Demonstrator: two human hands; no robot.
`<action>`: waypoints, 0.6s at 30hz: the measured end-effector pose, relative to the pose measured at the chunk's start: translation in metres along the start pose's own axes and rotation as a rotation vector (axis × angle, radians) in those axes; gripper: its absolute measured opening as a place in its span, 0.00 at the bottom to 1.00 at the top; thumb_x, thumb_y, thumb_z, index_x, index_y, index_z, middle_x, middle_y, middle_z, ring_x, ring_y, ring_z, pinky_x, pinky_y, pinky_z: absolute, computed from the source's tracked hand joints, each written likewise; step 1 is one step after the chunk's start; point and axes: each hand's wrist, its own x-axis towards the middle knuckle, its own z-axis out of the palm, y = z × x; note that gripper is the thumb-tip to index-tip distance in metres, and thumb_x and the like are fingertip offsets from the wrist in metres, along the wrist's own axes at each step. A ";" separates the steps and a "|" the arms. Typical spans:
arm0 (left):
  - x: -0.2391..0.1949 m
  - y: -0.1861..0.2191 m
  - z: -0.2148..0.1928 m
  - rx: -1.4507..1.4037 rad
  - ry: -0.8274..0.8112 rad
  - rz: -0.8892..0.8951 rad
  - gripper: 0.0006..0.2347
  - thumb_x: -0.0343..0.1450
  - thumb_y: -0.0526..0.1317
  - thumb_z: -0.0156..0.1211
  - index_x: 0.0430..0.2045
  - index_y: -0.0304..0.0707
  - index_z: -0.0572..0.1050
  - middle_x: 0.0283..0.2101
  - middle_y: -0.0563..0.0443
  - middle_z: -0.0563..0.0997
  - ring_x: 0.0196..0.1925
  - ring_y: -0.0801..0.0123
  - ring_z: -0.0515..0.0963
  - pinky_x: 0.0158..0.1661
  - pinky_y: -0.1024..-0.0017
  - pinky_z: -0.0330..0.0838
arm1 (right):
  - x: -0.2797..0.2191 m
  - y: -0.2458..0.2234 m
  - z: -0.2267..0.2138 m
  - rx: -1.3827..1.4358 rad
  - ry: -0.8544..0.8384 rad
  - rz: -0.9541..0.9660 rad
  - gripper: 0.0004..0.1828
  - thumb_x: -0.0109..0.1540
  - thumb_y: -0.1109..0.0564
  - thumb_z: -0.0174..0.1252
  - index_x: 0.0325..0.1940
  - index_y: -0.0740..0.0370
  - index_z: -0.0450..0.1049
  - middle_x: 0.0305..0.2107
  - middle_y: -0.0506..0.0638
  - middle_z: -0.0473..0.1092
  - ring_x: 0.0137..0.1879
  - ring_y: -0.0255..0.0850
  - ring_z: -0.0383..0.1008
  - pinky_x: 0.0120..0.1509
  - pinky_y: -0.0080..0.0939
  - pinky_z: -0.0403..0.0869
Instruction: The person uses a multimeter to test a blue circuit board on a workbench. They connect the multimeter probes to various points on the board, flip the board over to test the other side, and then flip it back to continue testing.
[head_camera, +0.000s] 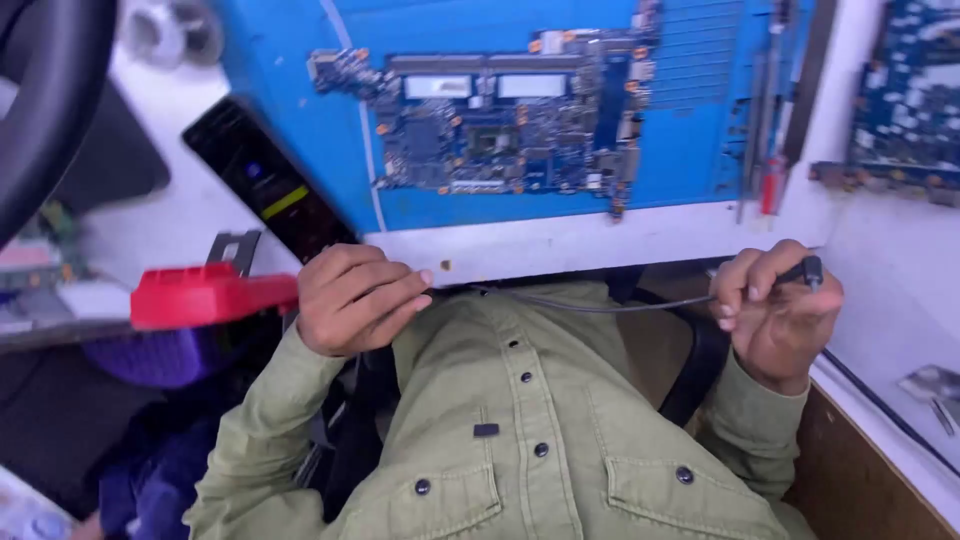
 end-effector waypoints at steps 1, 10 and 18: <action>-0.018 0.007 -0.006 0.013 0.000 -0.031 0.07 0.75 0.39 0.65 0.36 0.34 0.83 0.34 0.46 0.83 0.31 0.57 0.76 0.33 0.66 0.72 | 0.001 0.005 0.005 0.004 -0.025 0.022 0.37 0.68 0.18 0.50 0.32 0.53 0.61 0.18 0.49 0.60 0.19 0.35 0.60 0.21 0.31 0.62; -0.130 0.028 -0.019 0.642 0.518 -0.737 0.53 0.60 0.61 0.86 0.73 0.39 0.53 0.73 0.45 0.54 0.76 0.54 0.57 0.72 0.52 0.65 | -0.011 -0.009 0.001 -0.514 0.127 -0.352 0.34 0.77 0.41 0.48 0.22 0.62 0.54 0.12 0.53 0.51 0.20 0.42 0.51 0.31 0.42 0.52; -0.148 0.003 -0.009 0.794 0.358 -0.963 0.62 0.61 0.81 0.67 0.80 0.47 0.36 0.56 0.47 0.78 0.49 0.60 0.70 0.64 0.63 0.57 | -0.037 -0.015 -0.008 -1.171 0.557 -0.452 0.38 0.83 0.42 0.54 0.28 0.71 0.55 0.23 0.56 0.48 0.31 0.42 0.46 0.39 0.55 0.40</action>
